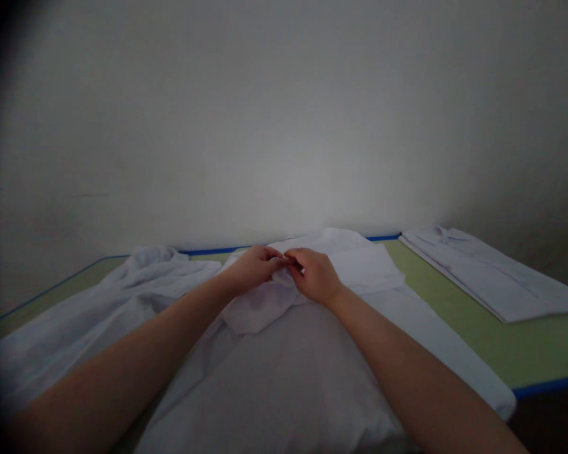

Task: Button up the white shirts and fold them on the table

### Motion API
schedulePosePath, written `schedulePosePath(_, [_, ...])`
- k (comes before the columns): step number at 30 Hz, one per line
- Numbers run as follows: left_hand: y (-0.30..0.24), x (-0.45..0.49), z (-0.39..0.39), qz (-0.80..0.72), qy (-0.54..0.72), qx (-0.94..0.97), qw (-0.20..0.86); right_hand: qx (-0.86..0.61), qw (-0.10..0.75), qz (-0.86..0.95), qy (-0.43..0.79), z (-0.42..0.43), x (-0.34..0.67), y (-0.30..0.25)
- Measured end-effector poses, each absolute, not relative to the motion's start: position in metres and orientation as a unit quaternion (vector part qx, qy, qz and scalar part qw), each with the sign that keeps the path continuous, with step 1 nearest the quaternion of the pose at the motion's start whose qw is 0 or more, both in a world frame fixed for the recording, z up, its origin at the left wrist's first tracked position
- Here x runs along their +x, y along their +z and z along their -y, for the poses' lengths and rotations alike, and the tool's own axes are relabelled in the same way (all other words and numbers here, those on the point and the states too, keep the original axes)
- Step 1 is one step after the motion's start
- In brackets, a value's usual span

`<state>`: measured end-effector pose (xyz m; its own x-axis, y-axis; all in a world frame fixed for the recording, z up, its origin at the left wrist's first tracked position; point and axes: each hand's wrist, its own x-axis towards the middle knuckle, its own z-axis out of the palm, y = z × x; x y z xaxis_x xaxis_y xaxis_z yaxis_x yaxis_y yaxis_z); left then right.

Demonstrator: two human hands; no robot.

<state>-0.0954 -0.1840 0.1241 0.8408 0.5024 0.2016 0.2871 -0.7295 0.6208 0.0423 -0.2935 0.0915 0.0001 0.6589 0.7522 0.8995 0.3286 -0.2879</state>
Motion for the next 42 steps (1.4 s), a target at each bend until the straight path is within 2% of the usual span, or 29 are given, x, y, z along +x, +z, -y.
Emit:
schedulePosePath(4, [0.129, -0.097, 0.189, -0.211, 0.177, 0.923, 0.268, -0.557, 0.429, 0.698, -0.132, 0.294, 0.040, 0.094])
schedulePosePath(9, [0.132, -0.097, 0.190, -0.202, 0.188, 0.927, 0.255, -0.561, 0.476, 0.669, -0.106, 0.290, 0.038, 0.092])
schedulePosePath(16, [0.132, -0.098, 0.188, -0.180, 0.196, 0.940, 0.215, -0.537, 0.587, 0.603, 0.060, 0.277, 0.042, 0.085])
schedulePosePath(22, [0.129, -0.098, 0.192, -0.147, 0.221, 0.960, 0.086, -0.496, 0.658, 0.528, 0.203, 0.275, 0.042, 0.088])
schedulePosePath(29, [0.130, -0.102, 0.201, -0.135, 0.179, 0.971, -0.085, -0.503, 0.685, 0.409, 0.331, 0.276, 0.038, 0.086])
schedulePosePath(33, [0.131, -0.104, 0.201, -0.109, 0.173, 0.971, -0.126, -0.487, 0.687, 0.370, 0.392, 0.274, 0.040, 0.085])
schedulePosePath(35, [0.130, -0.104, 0.200, -0.108, 0.196, 0.969, -0.107, -0.486, 0.688, 0.383, 0.378, 0.274, 0.041, 0.085])
schedulePosePath(38, [0.128, -0.103, 0.195, -0.116, 0.252, 0.960, -0.023, -0.505, 0.674, 0.450, 0.297, 0.276, 0.044, 0.086])
schedulePosePath(42, [0.127, -0.099, 0.182, -0.134, 0.282, 0.942, 0.124, -0.586, 0.565, 0.576, 0.079, 0.278, 0.047, 0.083])
